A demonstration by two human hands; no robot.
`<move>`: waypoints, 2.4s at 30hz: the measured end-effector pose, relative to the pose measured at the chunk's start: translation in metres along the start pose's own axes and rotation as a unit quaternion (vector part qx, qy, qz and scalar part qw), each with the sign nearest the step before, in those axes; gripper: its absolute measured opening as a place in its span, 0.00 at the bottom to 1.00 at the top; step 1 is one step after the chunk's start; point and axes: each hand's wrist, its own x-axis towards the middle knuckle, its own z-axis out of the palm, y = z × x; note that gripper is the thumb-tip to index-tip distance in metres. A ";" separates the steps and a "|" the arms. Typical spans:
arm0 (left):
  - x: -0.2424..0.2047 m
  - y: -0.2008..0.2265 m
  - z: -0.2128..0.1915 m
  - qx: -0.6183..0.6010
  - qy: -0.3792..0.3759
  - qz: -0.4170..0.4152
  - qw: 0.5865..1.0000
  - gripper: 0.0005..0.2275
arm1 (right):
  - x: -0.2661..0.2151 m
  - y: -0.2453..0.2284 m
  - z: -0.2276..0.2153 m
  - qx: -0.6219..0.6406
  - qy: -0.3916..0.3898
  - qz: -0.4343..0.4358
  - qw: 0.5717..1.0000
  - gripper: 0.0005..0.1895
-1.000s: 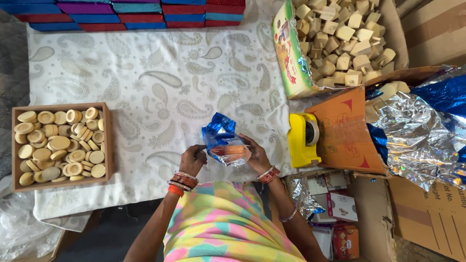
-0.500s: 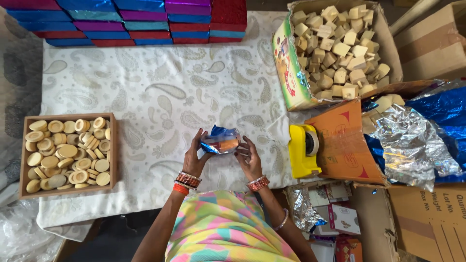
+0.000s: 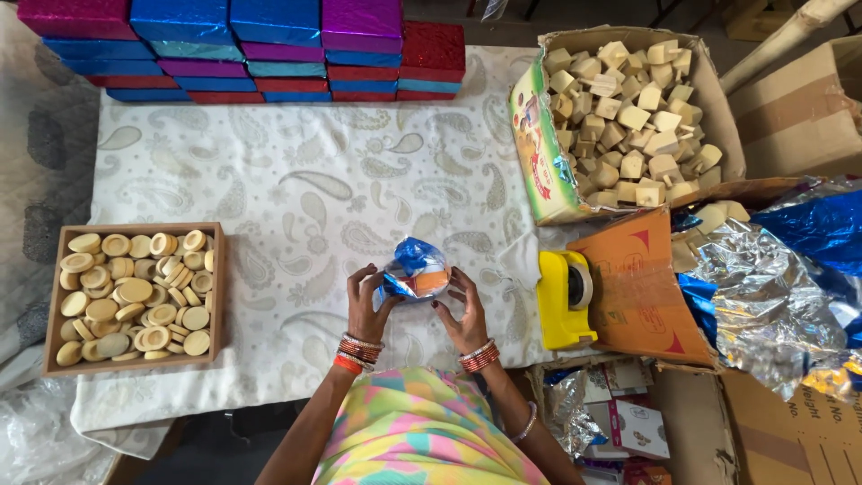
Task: The person is wrapping small blocks in foil and decorative blue paper.
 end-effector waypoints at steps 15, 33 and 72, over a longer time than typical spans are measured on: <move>0.025 0.033 -0.020 0.092 -0.129 0.110 0.981 0.24 | 0.001 -0.001 -0.008 -0.068 -0.017 -0.034 0.997 0.40; 0.015 0.016 -0.016 0.122 -0.138 0.133 0.974 0.21 | 0.009 -0.005 -0.011 -0.068 -0.040 -0.091 0.993 0.63; 0.045 0.053 -0.035 0.292 -0.245 0.337 0.861 0.13 | -0.007 -0.023 -0.003 -0.176 -0.042 -0.090 0.979 0.23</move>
